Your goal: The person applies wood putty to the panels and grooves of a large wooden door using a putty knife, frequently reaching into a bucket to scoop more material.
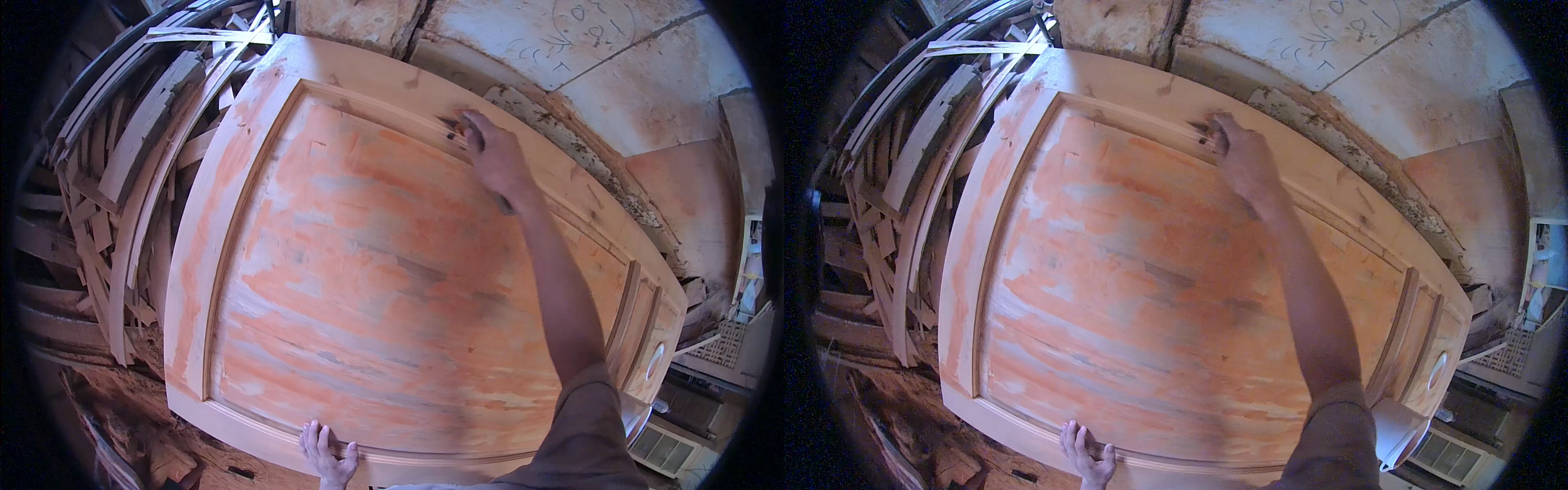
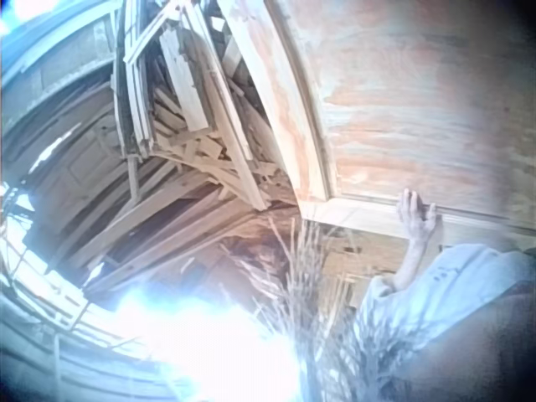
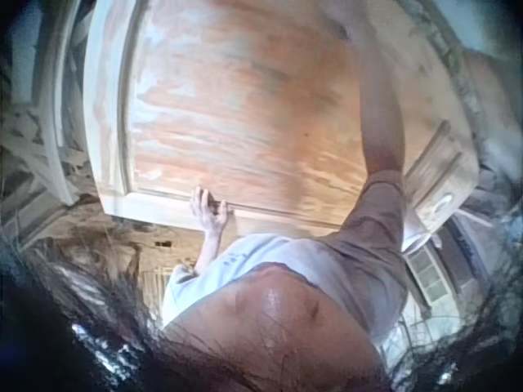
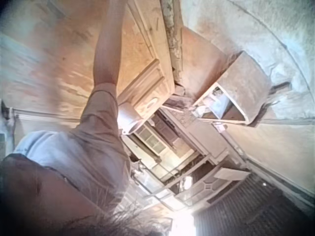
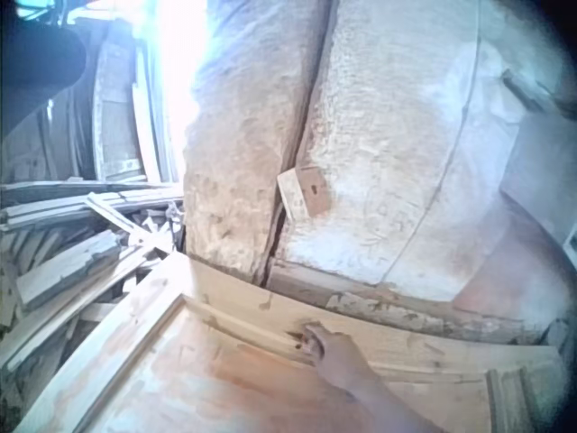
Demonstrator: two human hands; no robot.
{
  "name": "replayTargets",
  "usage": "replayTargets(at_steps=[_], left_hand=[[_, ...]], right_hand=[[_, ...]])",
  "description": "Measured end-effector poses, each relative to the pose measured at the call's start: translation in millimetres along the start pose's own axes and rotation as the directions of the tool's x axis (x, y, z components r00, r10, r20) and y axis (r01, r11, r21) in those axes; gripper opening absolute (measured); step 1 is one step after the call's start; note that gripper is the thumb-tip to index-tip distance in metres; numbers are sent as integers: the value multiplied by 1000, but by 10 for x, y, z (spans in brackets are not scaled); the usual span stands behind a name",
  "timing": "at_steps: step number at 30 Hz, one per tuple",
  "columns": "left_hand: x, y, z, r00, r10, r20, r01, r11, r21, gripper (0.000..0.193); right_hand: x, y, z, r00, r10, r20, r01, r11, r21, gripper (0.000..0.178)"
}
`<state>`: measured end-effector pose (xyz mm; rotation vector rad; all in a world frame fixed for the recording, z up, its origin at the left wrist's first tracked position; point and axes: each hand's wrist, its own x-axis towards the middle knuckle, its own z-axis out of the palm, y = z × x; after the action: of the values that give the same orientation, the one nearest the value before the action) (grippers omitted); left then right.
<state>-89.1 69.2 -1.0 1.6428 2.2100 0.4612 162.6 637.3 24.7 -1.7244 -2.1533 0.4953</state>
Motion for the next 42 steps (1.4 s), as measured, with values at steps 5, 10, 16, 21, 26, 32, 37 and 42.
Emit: replayTargets(at_steps=[5,10,16,21,26,32,37,42], left_hand=[[28,10,8,999,5,33,-5,1000,-17,66],[47,9,-16,999,6,31,-5,1000,-25,66],[50,8,-46,999,3,44,-2,1000,-31,67],[28,6,-26,999,2,37,-2,1000,2,67],[52,14,-34,999,-1,54,2,1000,-8,67],[42,28,-22,999,-1,52,1,1000,-2,67],[53,4,-15,999,18,51,-18,1000,-5,68],[29,9,-7,999,-5,40,5,1000,-8,67]], right_hand=[[-139,-20,373,992,90,-88,-97,992,-84,26],[-223,0,14,992,115,43,-110,989,-97,29],[-5,12,-212,993,69,92,-70,998,8,30],[20,37,102,997,-28,71,22,997,75,30],[-25,340,-150,967,-253,5,253,965,-68,36],[452,-95,-753,894,145,424,-52,973,-224,38],[810,-209,-463,805,-131,578,345,896,-278,44],[690,-335,-622,730,74,679,276,878,-392,44]])
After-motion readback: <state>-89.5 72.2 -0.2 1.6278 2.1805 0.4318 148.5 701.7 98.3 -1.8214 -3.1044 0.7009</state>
